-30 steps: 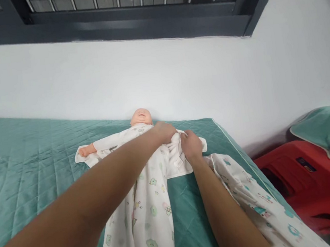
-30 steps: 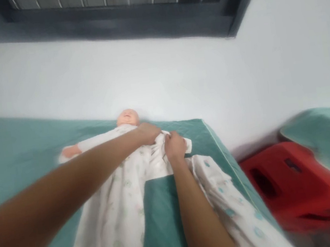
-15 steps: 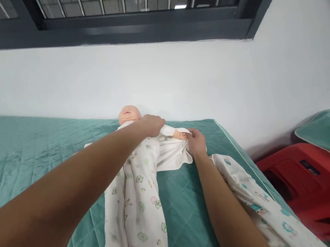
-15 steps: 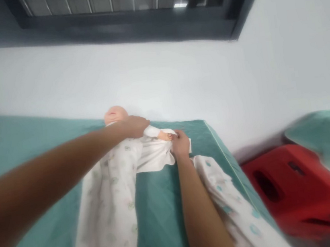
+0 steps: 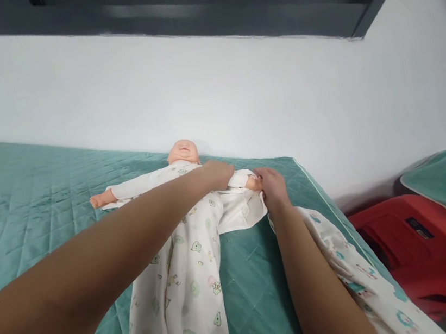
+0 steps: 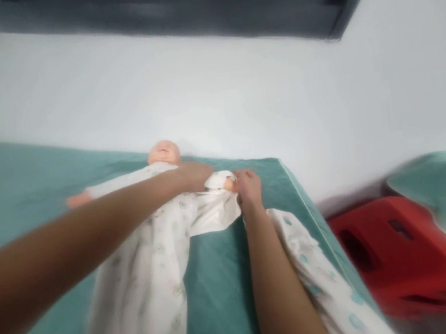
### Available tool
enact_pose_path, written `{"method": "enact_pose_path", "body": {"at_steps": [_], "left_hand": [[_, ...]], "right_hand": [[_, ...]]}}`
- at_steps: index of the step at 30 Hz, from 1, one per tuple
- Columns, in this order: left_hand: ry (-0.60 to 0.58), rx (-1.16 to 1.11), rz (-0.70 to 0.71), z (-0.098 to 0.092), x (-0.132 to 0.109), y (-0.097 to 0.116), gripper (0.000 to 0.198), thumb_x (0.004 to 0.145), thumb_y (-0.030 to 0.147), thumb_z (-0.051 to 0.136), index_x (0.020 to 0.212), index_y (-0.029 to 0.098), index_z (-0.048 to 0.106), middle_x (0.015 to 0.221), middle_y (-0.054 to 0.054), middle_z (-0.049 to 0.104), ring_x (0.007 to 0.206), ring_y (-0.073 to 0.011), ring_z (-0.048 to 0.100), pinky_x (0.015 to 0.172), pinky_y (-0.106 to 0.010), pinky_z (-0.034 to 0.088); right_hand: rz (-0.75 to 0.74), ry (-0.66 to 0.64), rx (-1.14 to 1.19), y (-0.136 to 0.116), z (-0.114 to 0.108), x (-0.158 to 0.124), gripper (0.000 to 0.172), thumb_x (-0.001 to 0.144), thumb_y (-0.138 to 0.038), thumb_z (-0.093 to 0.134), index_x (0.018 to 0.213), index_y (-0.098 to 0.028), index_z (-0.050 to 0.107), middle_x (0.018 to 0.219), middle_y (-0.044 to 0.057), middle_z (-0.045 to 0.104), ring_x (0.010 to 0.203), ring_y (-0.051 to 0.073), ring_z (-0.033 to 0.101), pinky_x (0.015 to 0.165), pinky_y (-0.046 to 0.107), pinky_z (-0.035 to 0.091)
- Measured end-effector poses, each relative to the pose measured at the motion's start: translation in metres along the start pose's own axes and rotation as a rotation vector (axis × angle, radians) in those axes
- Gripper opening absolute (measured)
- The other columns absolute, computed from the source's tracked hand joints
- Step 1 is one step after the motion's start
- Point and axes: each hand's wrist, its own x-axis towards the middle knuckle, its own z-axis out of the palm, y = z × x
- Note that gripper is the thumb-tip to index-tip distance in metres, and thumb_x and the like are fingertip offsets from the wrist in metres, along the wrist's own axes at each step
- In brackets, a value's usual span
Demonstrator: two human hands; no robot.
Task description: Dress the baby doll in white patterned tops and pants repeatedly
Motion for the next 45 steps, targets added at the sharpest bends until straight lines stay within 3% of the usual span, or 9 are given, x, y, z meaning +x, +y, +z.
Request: {"method": "enact_pose_path", "body": {"at_steps": [4,7,12,18,26,29,33,41,45], "left_hand": [[0.006,0.028,-0.028,-0.013,-0.034,-0.013,0.035,0.083,0.038,0.063,0.112,0.017,0.065,0.115,-0.012,0.069,0.096,-0.0267,0.066,0.081,-0.034,0.049],[0.204,-0.095,-0.144,-0.017,-0.080,-0.042,0.040,0.094,0.044,0.046,0.122,0.019,0.062,0.126,-0.010,0.065,0.110,-0.0275,0.062,0.092,-0.036,0.047],[0.368,-0.511,-0.248,-0.001,-0.134,-0.081,0.065,0.088,0.067,0.045,0.138,0.025,0.049,0.148,-0.007,0.050,0.132,-0.0301,0.048,0.104,-0.037,0.041],[0.514,-0.613,-0.236,0.021,-0.132,-0.081,0.057,0.083,0.056,0.060,0.129,0.023,0.053,0.138,-0.008,0.055,0.126,-0.0276,0.052,0.104,-0.039,0.041],[0.891,-0.162,-0.032,0.039,-0.142,-0.073,0.030,0.097,0.042,0.047,0.083,0.019,0.060,0.100,-0.009,0.064,0.099,-0.0243,0.056,0.086,-0.037,0.043],[0.874,0.001,0.023,0.039,-0.150,-0.073,0.041,0.100,0.046,0.040,0.072,0.020,0.056,0.074,-0.006,0.061,0.078,-0.0214,0.055,0.075,-0.036,0.038],[0.797,0.044,0.032,0.045,-0.165,-0.078,0.047,0.099,0.049,0.038,0.066,0.020,0.055,0.067,-0.004,0.061,0.072,-0.0197,0.055,0.072,-0.036,0.035],[0.553,-0.217,-0.252,0.074,-0.228,-0.094,0.045,0.097,0.049,0.036,0.071,0.022,0.060,0.073,-0.004,0.067,0.074,-0.0210,0.059,0.079,-0.038,0.040],[0.422,-0.554,-0.227,0.076,-0.259,-0.087,0.022,0.088,0.043,0.051,0.095,0.026,0.063,0.103,-0.001,0.071,0.096,-0.0234,0.063,0.088,-0.037,0.047]], "right_hand": [[-0.226,0.065,-0.269,-0.017,0.009,-0.022,0.034,0.080,-0.029,0.052,0.108,-0.016,0.067,0.121,0.012,0.067,0.118,0.027,0.056,0.106,0.043,0.039],[-0.440,-0.113,-0.335,-0.034,0.034,-0.055,0.036,0.089,-0.034,0.051,0.118,-0.017,0.064,0.125,0.012,0.065,0.121,0.025,0.055,0.109,0.042,0.037],[-0.339,-0.536,-0.082,-0.057,0.074,-0.100,0.049,0.089,-0.048,0.059,0.132,-0.025,0.055,0.145,0.006,0.052,0.135,0.022,0.046,0.115,0.040,0.035],[-0.285,-0.652,-0.207,-0.071,0.078,-0.092,0.076,0.076,-0.050,0.074,0.141,-0.025,0.044,0.151,0.009,0.043,0.141,0.029,0.038,0.116,0.049,0.032],[-0.730,-0.564,-0.321,-0.081,0.087,-0.096,0.028,0.075,-0.032,0.076,0.093,-0.024,0.058,0.136,0.007,0.049,0.131,0.027,0.043,0.109,0.044,0.036],[-0.884,-0.549,-0.390,-0.079,0.082,-0.110,0.017,0.082,-0.030,0.070,0.078,-0.023,0.054,0.097,0.004,0.058,0.101,0.022,0.053,0.092,0.039,0.043],[-0.871,-0.543,-0.433,-0.067,0.061,-0.129,0.037,0.087,-0.043,0.066,0.065,-0.022,0.045,0.067,-0.002,0.049,0.071,0.017,0.048,0.073,0.032,0.040],[-0.532,-0.660,-0.527,-0.037,0.014,-0.138,0.050,0.091,-0.053,0.055,0.055,-0.021,0.045,0.055,-0.004,0.043,0.058,0.014,0.043,0.060,0.028,0.035],[-0.354,-0.795,-0.392,-0.041,0.001,-0.151,0.029,0.084,-0.051,0.066,0.092,-0.023,0.067,0.091,-0.001,0.069,0.086,0.021,0.062,0.077,0.030,0.046]]}}
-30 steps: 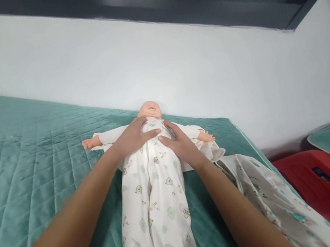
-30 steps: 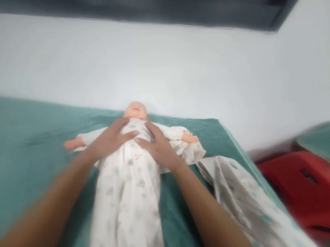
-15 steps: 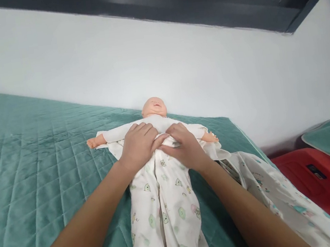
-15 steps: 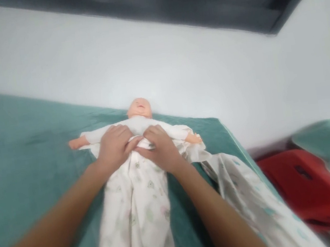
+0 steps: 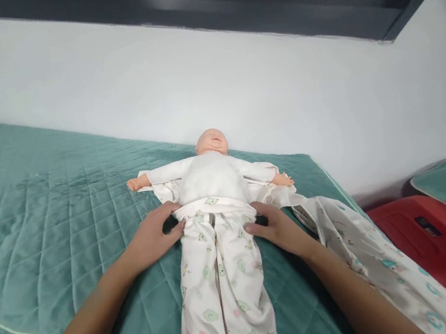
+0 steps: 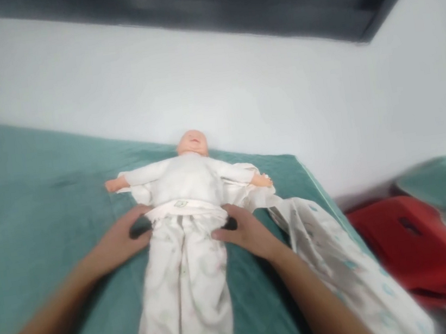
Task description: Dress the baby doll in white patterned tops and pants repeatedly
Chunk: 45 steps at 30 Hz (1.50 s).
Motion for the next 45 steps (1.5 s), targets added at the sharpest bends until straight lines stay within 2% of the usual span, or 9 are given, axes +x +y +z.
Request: {"method": "enact_pose_path", "body": {"at_steps": [3,11,15,21,28,33,37,40,45], "left_hand": [[-0.057,-0.148,-0.012,-0.004,-0.004,0.008,0.023,0.081,0.034,0.059,0.103,0.027,0.061,0.114,0.001,0.068,0.107,-0.0243,0.061,0.094,-0.035,0.048],[0.163,-0.014,-0.081,0.001,0.048,0.017,0.017,0.079,0.025,0.052,0.094,0.026,0.060,0.101,0.001,0.070,0.096,-0.0225,0.063,0.085,-0.033,0.049],[0.260,0.121,-0.145,0.015,0.032,0.017,0.023,0.079,0.021,0.050,0.100,0.025,0.057,0.104,-0.003,0.068,0.096,-0.0249,0.062,0.083,-0.036,0.047],[0.253,-0.072,-0.180,0.028,-0.028,0.019,0.025,0.080,0.023,0.053,0.104,0.023,0.054,0.100,-0.002,0.063,0.088,-0.0207,0.061,0.078,-0.033,0.048],[0.175,-0.178,0.010,0.021,-0.011,0.016,0.034,0.070,0.010,0.050,0.101,0.018,0.061,0.111,-0.005,0.058,0.103,-0.0214,0.056,0.090,-0.034,0.046],[-0.066,-0.323,-0.036,0.005,-0.042,0.028,0.022,0.080,0.023,0.055,0.100,0.019,0.062,0.101,-0.004,0.064,0.101,-0.0244,0.060,0.094,-0.039,0.048],[-0.207,-0.287,-0.055,0.003,-0.085,0.036,0.072,0.075,0.037,0.072,0.140,0.027,0.042,0.129,-0.008,0.056,0.115,-0.0285,0.058,0.097,-0.043,0.050],[-0.119,-0.103,0.035,0.018,-0.103,0.038,0.113,0.057,0.040,0.087,0.151,0.033,0.024,0.153,-0.011,0.033,0.136,-0.0367,0.042,0.105,-0.049,0.046],[0.065,0.109,0.117,0.037,-0.104,0.041,0.091,0.070,0.039,0.078,0.149,0.029,0.032,0.144,-0.013,0.042,0.135,-0.0352,0.044,0.107,-0.050,0.045]], "right_hand": [[0.068,-0.034,0.143,-0.007,0.004,-0.005,0.044,0.075,-0.048,0.076,0.110,-0.024,0.065,0.107,0.001,0.070,0.099,0.025,0.063,0.086,0.033,0.048],[0.021,0.401,-0.111,-0.007,0.024,0.027,0.023,0.081,-0.044,0.069,0.087,-0.021,0.066,0.092,0.002,0.066,0.091,0.022,0.062,0.083,0.033,0.045],[-0.120,0.503,-0.181,-0.003,0.030,0.033,0.014,0.080,-0.031,0.068,0.076,-0.021,0.060,0.094,0.004,0.062,0.091,0.021,0.060,0.082,0.032,0.045],[-0.274,0.375,-0.012,-0.007,0.033,0.002,0.014,0.075,-0.015,0.064,0.067,-0.021,0.054,0.095,0.004,0.065,0.092,0.021,0.060,0.084,0.034,0.046],[0.019,0.104,0.128,-0.030,0.047,-0.052,0.022,0.086,-0.040,0.065,0.095,-0.021,0.060,0.089,0.001,0.064,0.083,0.019,0.060,0.076,0.032,0.047],[0.021,0.184,0.101,-0.038,0.052,-0.044,0.052,0.073,-0.039,0.079,0.113,-0.023,0.050,0.105,0.003,0.059,0.096,0.021,0.058,0.084,0.033,0.047],[-0.112,0.217,-0.025,-0.041,0.055,-0.034,0.030,0.079,-0.038,0.074,0.097,-0.022,0.057,0.103,0.005,0.060,0.102,0.023,0.055,0.091,0.037,0.043],[-0.070,0.195,-0.016,-0.048,0.056,-0.039,0.021,0.083,-0.037,0.069,0.092,-0.022,0.059,0.095,0.003,0.063,0.095,0.022,0.057,0.089,0.036,0.043],[0.003,-0.015,0.015,-0.067,0.053,-0.070,0.030,0.085,-0.047,0.065,0.100,-0.021,0.060,0.099,0.003,0.067,0.091,0.021,0.060,0.083,0.035,0.045]]}}
